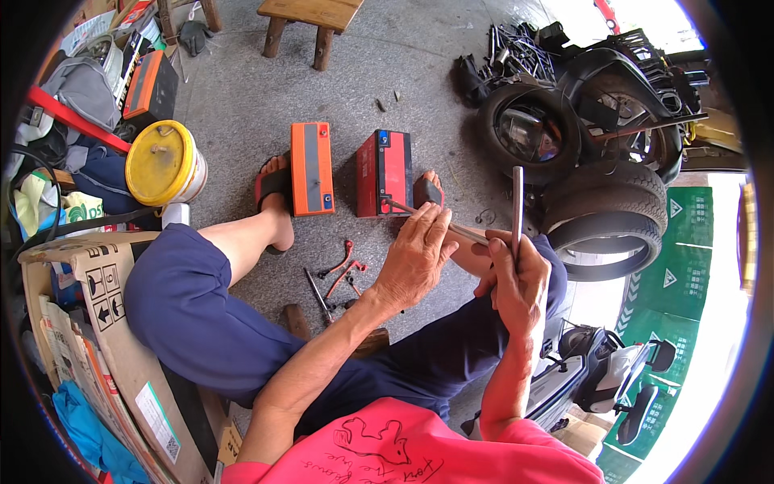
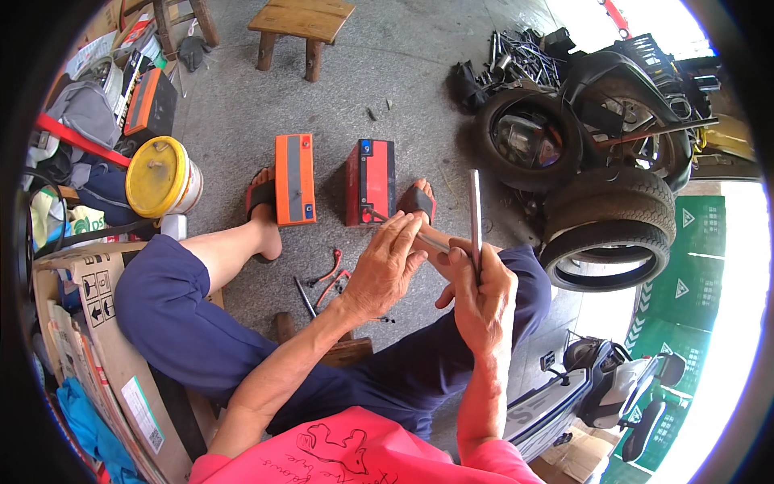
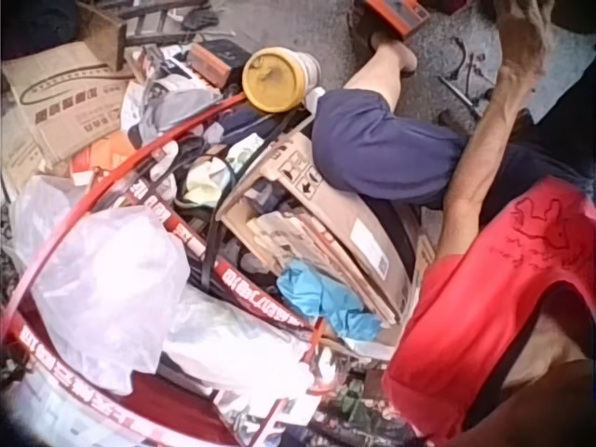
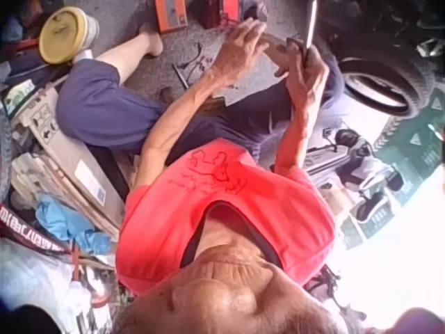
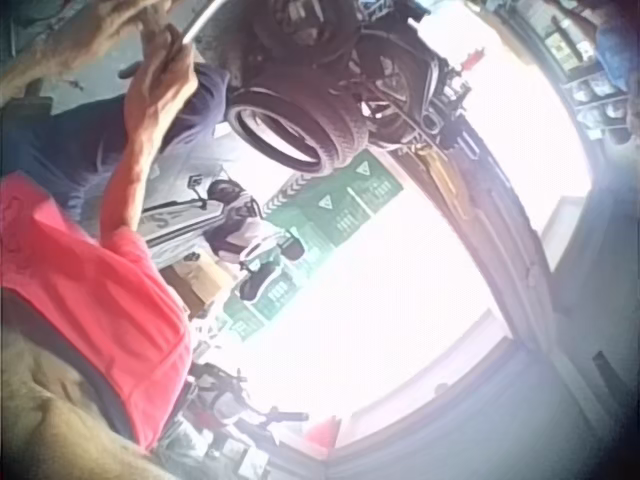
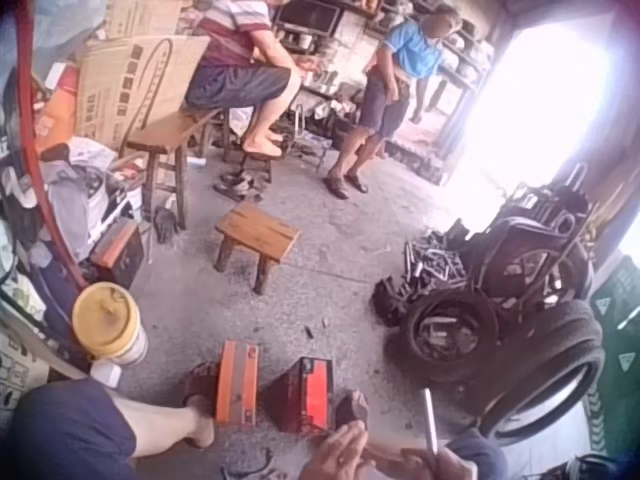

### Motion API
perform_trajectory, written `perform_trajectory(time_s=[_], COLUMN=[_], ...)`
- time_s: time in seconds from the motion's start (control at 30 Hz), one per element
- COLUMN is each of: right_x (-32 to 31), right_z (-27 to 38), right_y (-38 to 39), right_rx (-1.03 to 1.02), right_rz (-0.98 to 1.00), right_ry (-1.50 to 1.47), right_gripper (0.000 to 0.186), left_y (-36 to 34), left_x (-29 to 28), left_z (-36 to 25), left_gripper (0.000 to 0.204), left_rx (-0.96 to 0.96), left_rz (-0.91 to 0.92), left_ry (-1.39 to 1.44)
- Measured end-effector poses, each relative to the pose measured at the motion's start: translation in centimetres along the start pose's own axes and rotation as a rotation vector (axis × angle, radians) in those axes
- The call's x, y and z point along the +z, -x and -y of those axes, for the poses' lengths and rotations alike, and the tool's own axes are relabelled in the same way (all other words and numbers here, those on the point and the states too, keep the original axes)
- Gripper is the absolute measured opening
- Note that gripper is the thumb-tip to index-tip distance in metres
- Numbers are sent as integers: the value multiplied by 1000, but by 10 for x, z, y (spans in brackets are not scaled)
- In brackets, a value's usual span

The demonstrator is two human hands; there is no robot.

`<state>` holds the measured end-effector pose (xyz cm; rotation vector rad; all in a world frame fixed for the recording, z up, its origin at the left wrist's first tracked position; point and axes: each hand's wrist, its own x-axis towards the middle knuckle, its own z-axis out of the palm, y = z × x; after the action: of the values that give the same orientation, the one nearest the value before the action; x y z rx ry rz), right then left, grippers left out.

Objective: The person sits on the floor of a workshop and uses a metal file to scrape the terminals of two red and black batteries. They repeatedly file the metal contacts on the top of the batteries, occasionally lifting the file to inspect the surface. The workspace is cluttered with tires and boxes.

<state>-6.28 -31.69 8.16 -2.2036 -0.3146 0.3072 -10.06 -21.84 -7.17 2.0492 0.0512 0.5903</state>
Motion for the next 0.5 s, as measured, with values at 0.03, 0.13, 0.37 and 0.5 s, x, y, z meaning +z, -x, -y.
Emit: perform_trajectory(time_s=[0.03,0.13,0.37,0.5], right_x=[-1,-2,-3,-8], right_z=[1,7,15,16], right_y=[-2,-7,-25,-32], right_rx=[0,16,123,128], right_rz=[11,40,49,102], right_ry=[-2,-2,-67,55], right_gripper=[27,26,26,26], left_y=[0,-1,-5,-8], left_x=[0,0,-2,-4], left_z=[0,-1,0,-2], left_gripper=[52,53,60,64], left_rx=[-1,-24,-43,-35], left_rz=[0,4,6,6], left_ry=[7,25,51,47])
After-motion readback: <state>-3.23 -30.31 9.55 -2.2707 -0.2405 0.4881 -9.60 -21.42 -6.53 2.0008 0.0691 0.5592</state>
